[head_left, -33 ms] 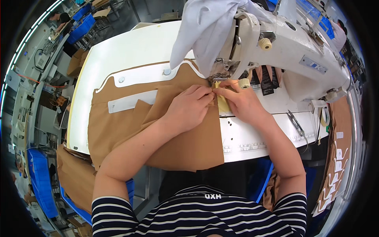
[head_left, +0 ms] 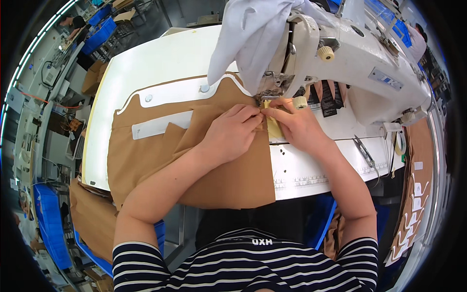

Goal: The person sews brown fabric pieces together using an industrial sewing machine.

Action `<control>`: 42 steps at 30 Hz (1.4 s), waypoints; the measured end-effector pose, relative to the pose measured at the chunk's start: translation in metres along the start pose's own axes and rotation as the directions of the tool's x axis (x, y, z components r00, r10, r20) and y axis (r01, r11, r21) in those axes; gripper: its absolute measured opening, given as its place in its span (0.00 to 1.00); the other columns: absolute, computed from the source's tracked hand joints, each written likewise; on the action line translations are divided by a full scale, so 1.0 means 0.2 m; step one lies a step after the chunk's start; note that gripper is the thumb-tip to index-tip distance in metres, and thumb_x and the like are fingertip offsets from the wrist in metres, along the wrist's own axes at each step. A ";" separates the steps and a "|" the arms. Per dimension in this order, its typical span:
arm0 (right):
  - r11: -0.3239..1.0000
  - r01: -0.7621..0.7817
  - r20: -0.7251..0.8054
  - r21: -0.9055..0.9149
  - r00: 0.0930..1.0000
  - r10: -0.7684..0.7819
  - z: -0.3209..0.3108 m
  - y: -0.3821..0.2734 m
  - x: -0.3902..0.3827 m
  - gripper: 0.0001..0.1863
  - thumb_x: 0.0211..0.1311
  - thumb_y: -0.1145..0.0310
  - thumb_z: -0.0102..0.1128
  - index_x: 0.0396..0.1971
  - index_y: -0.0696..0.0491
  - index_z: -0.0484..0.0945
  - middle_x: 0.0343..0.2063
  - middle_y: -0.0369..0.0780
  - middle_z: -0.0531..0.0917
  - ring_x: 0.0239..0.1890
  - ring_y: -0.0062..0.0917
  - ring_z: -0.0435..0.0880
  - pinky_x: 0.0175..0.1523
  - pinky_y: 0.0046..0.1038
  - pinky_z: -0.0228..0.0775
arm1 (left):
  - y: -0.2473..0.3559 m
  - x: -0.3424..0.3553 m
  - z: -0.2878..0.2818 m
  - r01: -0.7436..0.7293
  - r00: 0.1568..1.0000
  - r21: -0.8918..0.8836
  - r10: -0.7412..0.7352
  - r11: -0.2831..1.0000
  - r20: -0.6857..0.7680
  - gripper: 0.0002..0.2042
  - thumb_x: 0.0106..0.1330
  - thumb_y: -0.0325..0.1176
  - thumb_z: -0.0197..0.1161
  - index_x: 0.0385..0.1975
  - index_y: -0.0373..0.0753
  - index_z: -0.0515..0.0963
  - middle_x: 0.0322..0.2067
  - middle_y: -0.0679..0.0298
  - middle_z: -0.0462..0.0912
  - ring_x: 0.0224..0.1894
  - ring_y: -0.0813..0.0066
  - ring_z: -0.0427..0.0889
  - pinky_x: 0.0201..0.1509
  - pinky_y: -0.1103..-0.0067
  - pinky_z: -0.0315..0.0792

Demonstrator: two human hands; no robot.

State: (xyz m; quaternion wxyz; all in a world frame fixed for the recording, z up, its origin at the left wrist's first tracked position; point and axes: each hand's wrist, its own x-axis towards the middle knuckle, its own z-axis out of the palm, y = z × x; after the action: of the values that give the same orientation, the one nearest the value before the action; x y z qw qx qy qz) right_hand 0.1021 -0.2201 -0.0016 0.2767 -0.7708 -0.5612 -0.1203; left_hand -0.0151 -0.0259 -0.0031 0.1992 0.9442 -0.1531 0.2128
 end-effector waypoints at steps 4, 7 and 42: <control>0.999 -0.011 -0.008 -0.032 1.000 0.010 0.00 -0.01 0.01 0.19 0.54 0.80 0.59 0.46 0.48 0.83 0.40 0.38 0.83 0.43 0.37 0.77 0.49 0.38 0.69 | -0.02 0.01 -0.01 0.019 0.999 -0.016 -0.019 1.000 0.030 0.15 0.61 0.26 0.60 0.48 0.38 0.81 0.49 0.64 0.78 0.53 0.64 0.77 0.53 0.71 0.77; 0.996 -0.043 -0.006 -0.075 0.999 0.042 0.01 -0.01 0.01 0.19 0.53 0.80 0.60 0.46 0.48 0.83 0.39 0.38 0.83 0.43 0.36 0.77 0.48 0.37 0.69 | -0.04 0.03 0.00 0.019 0.999 -0.034 -0.018 0.999 0.036 0.15 0.61 0.26 0.60 0.48 0.38 0.81 0.48 0.64 0.78 0.52 0.64 0.78 0.52 0.70 0.77; 0.997 -0.021 -0.093 -0.075 0.996 0.014 0.01 -0.10 -0.15 0.17 0.56 0.76 0.62 0.47 0.49 0.83 0.46 0.40 0.79 0.50 0.37 0.76 0.55 0.37 0.67 | 0.11 0.04 -0.07 0.048 0.999 0.608 -0.036 0.793 -0.033 0.09 0.59 0.32 0.63 0.38 0.42 0.84 0.38 0.64 0.82 0.47 0.63 0.81 0.71 0.63 0.60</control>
State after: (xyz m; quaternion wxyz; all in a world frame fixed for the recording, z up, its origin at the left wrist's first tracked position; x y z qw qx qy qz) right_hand 0.0729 -0.2379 -0.0124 0.2739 -0.7792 -0.5361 -0.1747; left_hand -0.0214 -0.0412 0.0190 -0.1085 0.9592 -0.0536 0.2554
